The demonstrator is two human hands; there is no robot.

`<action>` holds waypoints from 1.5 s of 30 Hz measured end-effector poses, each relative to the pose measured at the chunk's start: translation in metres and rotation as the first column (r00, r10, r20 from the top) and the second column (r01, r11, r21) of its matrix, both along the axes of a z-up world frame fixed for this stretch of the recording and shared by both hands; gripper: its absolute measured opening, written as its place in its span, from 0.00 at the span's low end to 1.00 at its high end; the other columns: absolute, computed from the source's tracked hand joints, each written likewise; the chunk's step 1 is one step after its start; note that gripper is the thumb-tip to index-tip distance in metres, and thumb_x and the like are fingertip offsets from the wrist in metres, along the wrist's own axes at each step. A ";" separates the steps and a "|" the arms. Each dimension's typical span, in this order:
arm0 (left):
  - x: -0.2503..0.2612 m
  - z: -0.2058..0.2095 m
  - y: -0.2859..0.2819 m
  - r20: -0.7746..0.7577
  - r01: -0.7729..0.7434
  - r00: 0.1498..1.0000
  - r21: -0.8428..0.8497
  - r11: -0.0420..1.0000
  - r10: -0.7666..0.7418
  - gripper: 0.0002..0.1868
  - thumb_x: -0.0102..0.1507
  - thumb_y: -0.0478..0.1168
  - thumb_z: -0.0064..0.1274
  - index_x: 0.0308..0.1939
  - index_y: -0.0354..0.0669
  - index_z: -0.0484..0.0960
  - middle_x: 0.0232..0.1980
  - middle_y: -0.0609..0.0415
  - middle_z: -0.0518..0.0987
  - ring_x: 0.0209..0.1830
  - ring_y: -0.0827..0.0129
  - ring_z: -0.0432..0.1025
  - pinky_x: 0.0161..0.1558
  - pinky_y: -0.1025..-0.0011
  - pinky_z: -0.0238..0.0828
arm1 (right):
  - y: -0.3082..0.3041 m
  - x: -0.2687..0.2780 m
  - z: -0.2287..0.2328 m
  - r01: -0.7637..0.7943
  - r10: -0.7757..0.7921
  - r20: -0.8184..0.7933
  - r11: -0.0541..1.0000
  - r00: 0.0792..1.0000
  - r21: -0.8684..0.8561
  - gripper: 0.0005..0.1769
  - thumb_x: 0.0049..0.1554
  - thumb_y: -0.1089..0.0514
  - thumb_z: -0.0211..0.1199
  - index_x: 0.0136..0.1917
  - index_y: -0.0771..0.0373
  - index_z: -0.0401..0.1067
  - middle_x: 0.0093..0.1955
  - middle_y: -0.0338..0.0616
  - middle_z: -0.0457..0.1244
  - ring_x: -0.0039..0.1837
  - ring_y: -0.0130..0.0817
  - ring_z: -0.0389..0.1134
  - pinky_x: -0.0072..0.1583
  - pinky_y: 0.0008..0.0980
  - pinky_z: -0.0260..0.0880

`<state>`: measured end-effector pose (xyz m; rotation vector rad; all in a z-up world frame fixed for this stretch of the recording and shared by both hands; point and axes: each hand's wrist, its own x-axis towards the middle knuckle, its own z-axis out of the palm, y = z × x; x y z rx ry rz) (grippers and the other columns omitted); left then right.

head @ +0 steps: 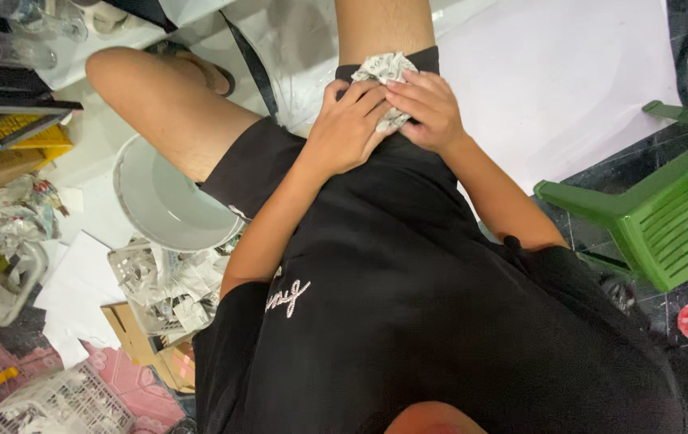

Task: The person sits on the floor and wraps various ceramic dishes, including plates and cups, with newspaper. They fold the paper around each item and place the wrapped items on a nearby shelf.

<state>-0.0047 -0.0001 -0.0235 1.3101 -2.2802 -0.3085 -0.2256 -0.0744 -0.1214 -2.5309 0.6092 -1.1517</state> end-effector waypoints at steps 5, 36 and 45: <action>-0.001 -0.011 -0.007 -0.218 -0.079 0.972 0.037 0.996 0.085 0.13 0.66 0.44 0.62 0.50 0.41 0.84 0.54 0.56 0.82 0.55 0.65 0.71 0.55 0.63 0.59 | -0.002 0.005 0.012 -0.044 0.044 0.050 0.999 0.998 0.000 0.22 0.52 0.64 0.78 0.60 0.66 0.78 0.63 0.47 0.70 0.69 0.46 0.68 0.64 0.44 0.69; 0.027 -0.012 -0.023 -0.178 -0.126 0.979 -0.161 0.979 0.097 0.12 0.63 0.36 0.59 0.50 0.50 0.87 0.49 0.65 0.84 0.50 0.68 0.72 0.48 0.67 0.64 | -0.036 0.017 0.060 -0.162 0.161 0.021 0.980 0.987 0.116 0.14 0.48 0.73 0.71 0.48 0.64 0.79 0.47 0.45 0.71 0.54 0.41 0.73 0.53 0.35 0.75; 0.024 0.027 -0.023 -0.370 -0.271 0.904 -0.111 0.956 0.213 0.27 0.62 0.34 0.61 0.65 0.42 0.76 0.67 0.48 0.74 0.63 0.52 0.70 0.62 0.59 0.68 | -0.075 0.018 0.086 -0.186 0.141 0.200 0.955 0.970 0.229 0.14 0.51 0.76 0.68 0.50 0.67 0.76 0.50 0.48 0.71 0.57 0.47 0.73 0.59 0.39 0.74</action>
